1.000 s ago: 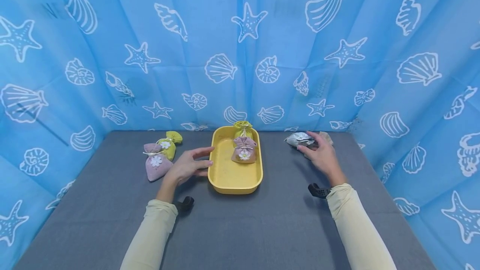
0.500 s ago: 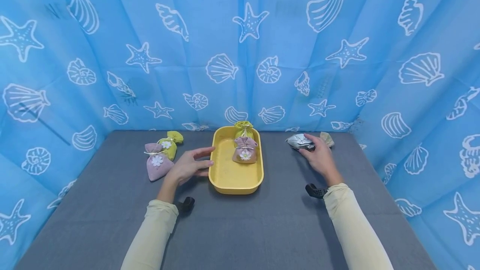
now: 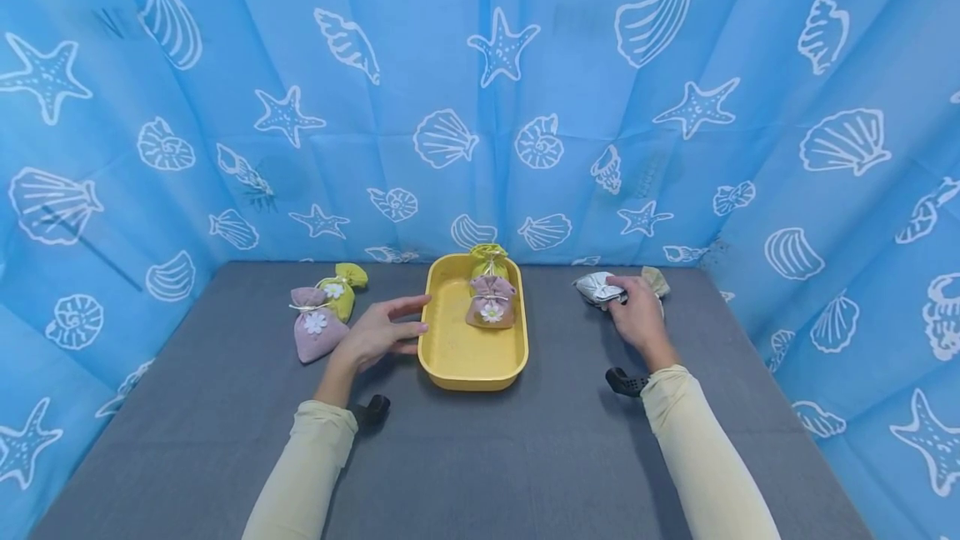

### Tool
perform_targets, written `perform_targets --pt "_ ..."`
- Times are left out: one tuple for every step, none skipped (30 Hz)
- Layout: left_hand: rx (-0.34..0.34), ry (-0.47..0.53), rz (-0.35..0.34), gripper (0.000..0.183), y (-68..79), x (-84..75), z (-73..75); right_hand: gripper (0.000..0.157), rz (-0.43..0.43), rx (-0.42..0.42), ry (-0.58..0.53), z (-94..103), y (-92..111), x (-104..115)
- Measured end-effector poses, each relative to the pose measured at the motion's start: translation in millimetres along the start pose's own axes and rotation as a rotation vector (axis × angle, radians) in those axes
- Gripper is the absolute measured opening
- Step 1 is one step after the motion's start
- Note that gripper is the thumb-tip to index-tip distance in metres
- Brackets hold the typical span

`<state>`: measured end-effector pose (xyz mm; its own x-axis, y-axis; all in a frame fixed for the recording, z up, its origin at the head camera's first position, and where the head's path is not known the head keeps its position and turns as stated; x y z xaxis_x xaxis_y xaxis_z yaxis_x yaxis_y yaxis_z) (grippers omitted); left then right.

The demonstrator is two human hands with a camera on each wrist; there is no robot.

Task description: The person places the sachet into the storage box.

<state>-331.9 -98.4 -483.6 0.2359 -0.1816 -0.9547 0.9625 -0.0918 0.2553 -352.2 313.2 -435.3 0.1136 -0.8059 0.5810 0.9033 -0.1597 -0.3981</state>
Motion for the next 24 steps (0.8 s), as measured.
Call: perform_targets --pt "0.000 0.000 -0.002 0.058 -0.1 -0.1 0.0 0.041 -0.005 -0.005 0.002 0.3 0 0" --pt "0.000 -0.001 -0.003 0.058 -0.1 0.0 0.0 0.039 -0.007 -0.009 0.006 0.5 0 1" --pt "0.002 -0.002 -0.006 0.059 -0.2 0.1 -0.2 0.037 -0.009 -0.012 0.009 0.9 0 2" --pt "0.004 -0.003 -0.009 0.059 0.0 -0.1 -0.4 0.036 -0.011 -0.016 0.008 1.2 0 3" --pt "0.006 -0.002 -0.012 0.060 -0.3 0.0 -0.6 0.034 -0.010 -0.017 0.006 1.4 0 4" --pt "0.006 -0.002 -0.016 0.060 -0.5 -0.1 -0.6 0.033 -0.008 -0.020 0.005 1.7 -1 5" --pt "0.005 -0.001 -0.018 0.060 -0.5 -0.2 -0.6 0.032 -0.008 -0.021 -0.002 2.1 -1 7" --pt "0.004 -0.001 -0.019 0.060 -0.6 -0.2 -0.4 0.031 -0.002 -0.025 -0.008 2.7 -2 9" --pt "0.003 -0.001 -0.020 0.059 -0.9 -0.2 -0.3 0.030 0.001 -0.030 -0.018 3.6 -3 10" --pt "0.000 -0.001 -0.017 0.059 -0.8 0.0 -0.3 0.029 0.005 -0.039 -0.027 4.7 -4 11" --pt "-0.001 -0.001 -0.013 0.059 -1.2 0.6 -0.3 0.028 0.008 -0.044 -0.036 5.8 -4 12" --pt "-0.002 -0.001 -0.009 0.059 -1.2 0.9 -0.3 0.027 0.008 -0.051 -0.044 7.2 -5 13" --pt "0.001 0.002 -0.009 0.059 -1.2 1.0 -0.7 0.026 0.013 -0.054 -0.054 8.5 -6 14" --pt "0.003 0.006 -0.005 0.059 -1.5 1.2 -0.9 0.025 0.017 -0.056 -0.059 9.8 -6 16" --pt "0.005 0.012 -0.001 0.060 -1.6 1.1 -1.1 0.026 0.014 -0.052 -0.066 10.7 -6 17" --pt "0.008 0.018 0.002 0.060 -1.6 0.9 -1.2 0.026 0.012 -0.046 -0.069 11.6 -6 19" --pt "0.011 0.023 -0.001 0.060 -1.6 0.5 -1.5 0.027 0.009 -0.037 -0.072 12.1 -6 21" --pt "0.013 0.028 0.000 0.061 -1.5 0.3 -1.7 0.028 0.007 -0.027 -0.075 12.8 -5 24" --pt "0.016 0.031 -0.001 0.061 -1.2 -0.3 -1.8 0.029 0.006 -0.018 -0.078 13.2 -5 27" --pt "0.015 0.032 0.002 0.060 -1.1 -0.4 -1.6 0.029 0.003 -0.012 -0.082 13.9 -5 30" --pt "0.015 0.030 -0.001 0.060 -0.7 -0.9 -1.5 0.031 0.002 -0.005 -0.087 14.6 -4 33" --pt "0.015 0.028 -0.002 0.060 -0.6 -1.0 -1.5 0.031 0.003 -0.004 -0.088 15.6 -4 36" --pt "0.016 0.026 -0.002 0.060 -0.5 -1.0 -1.3 0.032 0.007 -0.003 -0.092 16.9 -3 40" --pt "0.014 0.025 0.001 0.059 -0.5 -0.8 -1.0 0.033 0.013 -0.003 -0.094 18.3 -2 44"
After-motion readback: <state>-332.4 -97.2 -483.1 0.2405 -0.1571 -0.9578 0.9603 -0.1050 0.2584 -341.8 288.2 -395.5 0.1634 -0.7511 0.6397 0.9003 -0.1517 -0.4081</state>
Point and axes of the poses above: each hand's wrist, its own y-axis away from the middle knuckle, its own z-axis out of the back of the hand, x = y × z, the point moved 9 cm from there along -y, towards the middle knuckle, and after that the axes turned 12 degrees about -x, right-handed, at the moved point
